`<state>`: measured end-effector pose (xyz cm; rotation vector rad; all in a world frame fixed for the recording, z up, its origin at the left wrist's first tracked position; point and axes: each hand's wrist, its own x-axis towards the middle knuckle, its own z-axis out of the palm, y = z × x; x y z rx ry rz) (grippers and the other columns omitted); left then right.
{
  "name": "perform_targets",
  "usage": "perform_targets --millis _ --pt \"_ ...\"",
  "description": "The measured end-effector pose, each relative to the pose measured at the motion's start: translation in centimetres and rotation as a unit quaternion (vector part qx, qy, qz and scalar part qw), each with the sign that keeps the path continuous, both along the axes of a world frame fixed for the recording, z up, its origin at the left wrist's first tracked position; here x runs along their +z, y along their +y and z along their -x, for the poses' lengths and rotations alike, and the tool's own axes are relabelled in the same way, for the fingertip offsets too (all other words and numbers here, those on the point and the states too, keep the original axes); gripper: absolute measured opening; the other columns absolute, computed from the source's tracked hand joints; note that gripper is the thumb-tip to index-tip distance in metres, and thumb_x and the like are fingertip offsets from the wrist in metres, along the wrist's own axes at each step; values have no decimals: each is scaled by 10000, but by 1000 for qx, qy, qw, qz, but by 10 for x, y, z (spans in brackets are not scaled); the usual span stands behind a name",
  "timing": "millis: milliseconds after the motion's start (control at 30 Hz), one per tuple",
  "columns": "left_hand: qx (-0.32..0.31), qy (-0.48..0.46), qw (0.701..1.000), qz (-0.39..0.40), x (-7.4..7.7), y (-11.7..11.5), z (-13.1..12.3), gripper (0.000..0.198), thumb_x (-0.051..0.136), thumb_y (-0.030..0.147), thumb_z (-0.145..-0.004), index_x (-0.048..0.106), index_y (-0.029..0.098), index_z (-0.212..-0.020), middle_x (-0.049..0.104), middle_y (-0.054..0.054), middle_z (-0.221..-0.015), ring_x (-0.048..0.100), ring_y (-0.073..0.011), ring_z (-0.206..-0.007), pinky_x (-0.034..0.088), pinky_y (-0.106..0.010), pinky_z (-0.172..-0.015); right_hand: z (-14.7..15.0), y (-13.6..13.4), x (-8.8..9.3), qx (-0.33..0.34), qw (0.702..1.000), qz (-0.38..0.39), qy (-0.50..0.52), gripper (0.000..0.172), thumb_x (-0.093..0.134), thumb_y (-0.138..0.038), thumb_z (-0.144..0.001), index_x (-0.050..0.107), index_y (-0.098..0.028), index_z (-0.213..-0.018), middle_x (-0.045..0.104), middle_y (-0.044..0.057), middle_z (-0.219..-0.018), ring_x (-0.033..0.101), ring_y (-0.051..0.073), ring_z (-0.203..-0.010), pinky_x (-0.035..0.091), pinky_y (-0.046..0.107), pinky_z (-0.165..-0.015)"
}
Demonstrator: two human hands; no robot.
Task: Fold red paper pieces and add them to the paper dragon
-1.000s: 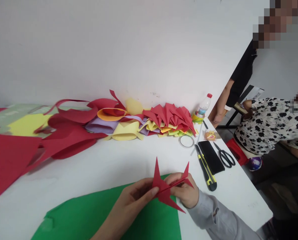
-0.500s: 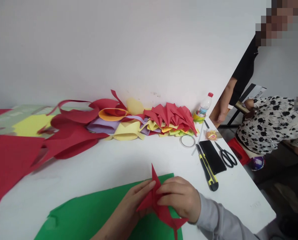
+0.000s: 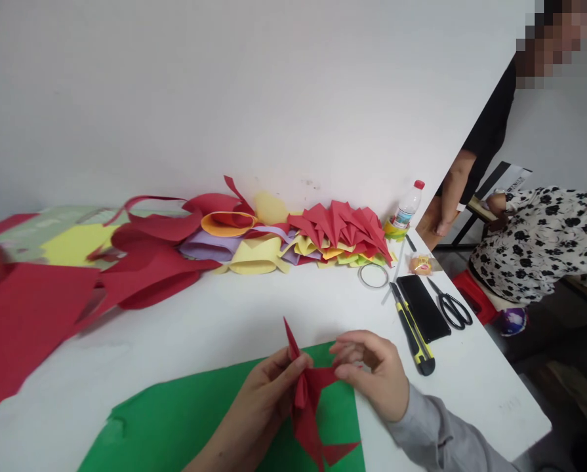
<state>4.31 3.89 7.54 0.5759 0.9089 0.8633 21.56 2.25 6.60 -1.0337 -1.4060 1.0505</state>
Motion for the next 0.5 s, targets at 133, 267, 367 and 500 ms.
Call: perform_targets --millis 133,267,367,500 --pt "62 84 992 -67 -10 1 2 377 836 494 -548 673 190 -699 615 60 -577 497 -93 -491 407 -190 -463 1 -2 -2 73 980 143 117 581 881 -420 -544 635 -196 -1021 679 24 -802 643 167 -724 520 272 -632" --pt "62 190 969 -145 -13 -2 2 401 789 561 -567 641 193 -626 598 50 -551 495 -120 -511 406 -212 -479 6 -7 -3 39 986 159 37 517 894 -327 -510 660 -193 -951 643 -28 -705 570 116 -624 472 232 -591" --pt "58 198 964 -167 -12 -2 1 370 787 537 -576 652 195 -616 615 41 -558 520 -134 -541 429 -224 -524 9 -9 -3 -4 986 167 0 255 805 -270 -626 682 -174 -828 618 -35 -609 543 103 -546 446 221 -535" --pt "7 107 986 -130 -12 1 3 299 829 429 -544 686 189 -651 681 16 -639 594 -162 -617 474 -255 -604 6 -7 2 -60 985 157 -29 143 749 -200 -622 708 -170 -756 617 -25 -570 543 114 -509 442 222 -486"
